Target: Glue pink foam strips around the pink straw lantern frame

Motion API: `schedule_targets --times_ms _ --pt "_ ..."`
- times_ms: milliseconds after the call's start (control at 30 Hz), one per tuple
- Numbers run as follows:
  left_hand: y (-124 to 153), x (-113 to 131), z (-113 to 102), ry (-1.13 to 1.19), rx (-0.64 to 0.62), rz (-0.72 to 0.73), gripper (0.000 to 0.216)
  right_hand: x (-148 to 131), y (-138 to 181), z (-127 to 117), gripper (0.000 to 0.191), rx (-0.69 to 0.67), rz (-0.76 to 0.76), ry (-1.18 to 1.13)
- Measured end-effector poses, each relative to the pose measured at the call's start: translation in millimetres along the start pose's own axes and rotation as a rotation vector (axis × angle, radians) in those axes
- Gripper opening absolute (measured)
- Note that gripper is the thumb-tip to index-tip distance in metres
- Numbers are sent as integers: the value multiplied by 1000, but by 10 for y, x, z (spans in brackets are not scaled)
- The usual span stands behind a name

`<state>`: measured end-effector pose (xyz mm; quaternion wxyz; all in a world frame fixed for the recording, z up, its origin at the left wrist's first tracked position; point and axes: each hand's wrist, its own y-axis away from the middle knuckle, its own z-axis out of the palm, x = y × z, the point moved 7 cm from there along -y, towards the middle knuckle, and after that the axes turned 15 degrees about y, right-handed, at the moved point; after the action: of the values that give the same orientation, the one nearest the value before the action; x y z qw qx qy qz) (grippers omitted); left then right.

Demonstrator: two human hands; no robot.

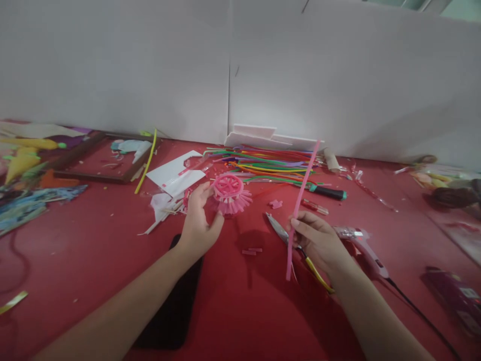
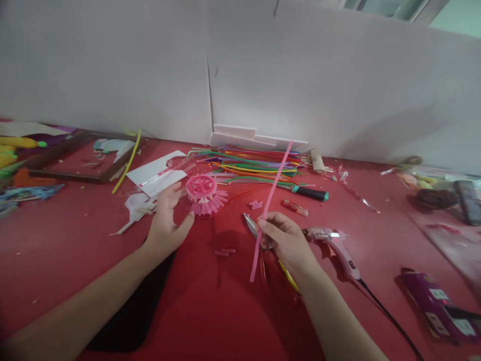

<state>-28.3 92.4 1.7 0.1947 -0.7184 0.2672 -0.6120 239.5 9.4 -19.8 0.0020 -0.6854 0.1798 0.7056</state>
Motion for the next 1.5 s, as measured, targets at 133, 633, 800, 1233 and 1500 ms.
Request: schedule_targets --times_ms 133,633,800,1233,1500 --pt "-26 128 -27 -68 0 75 59 55 1 -7 46 28 7 -14" --pt "595 458 863 -424 -1004 47 15 143 13 71 44 67 -65 -41" --pt "579 477 850 -519 -1071 -112 22 114 21 73 45 57 -87 -9" --pt "445 557 867 526 -749 -944 23 40 173 304 38 -55 -116 229" --pt "505 604 442 165 -769 -763 25 0 661 -358 20 100 -294 1381"
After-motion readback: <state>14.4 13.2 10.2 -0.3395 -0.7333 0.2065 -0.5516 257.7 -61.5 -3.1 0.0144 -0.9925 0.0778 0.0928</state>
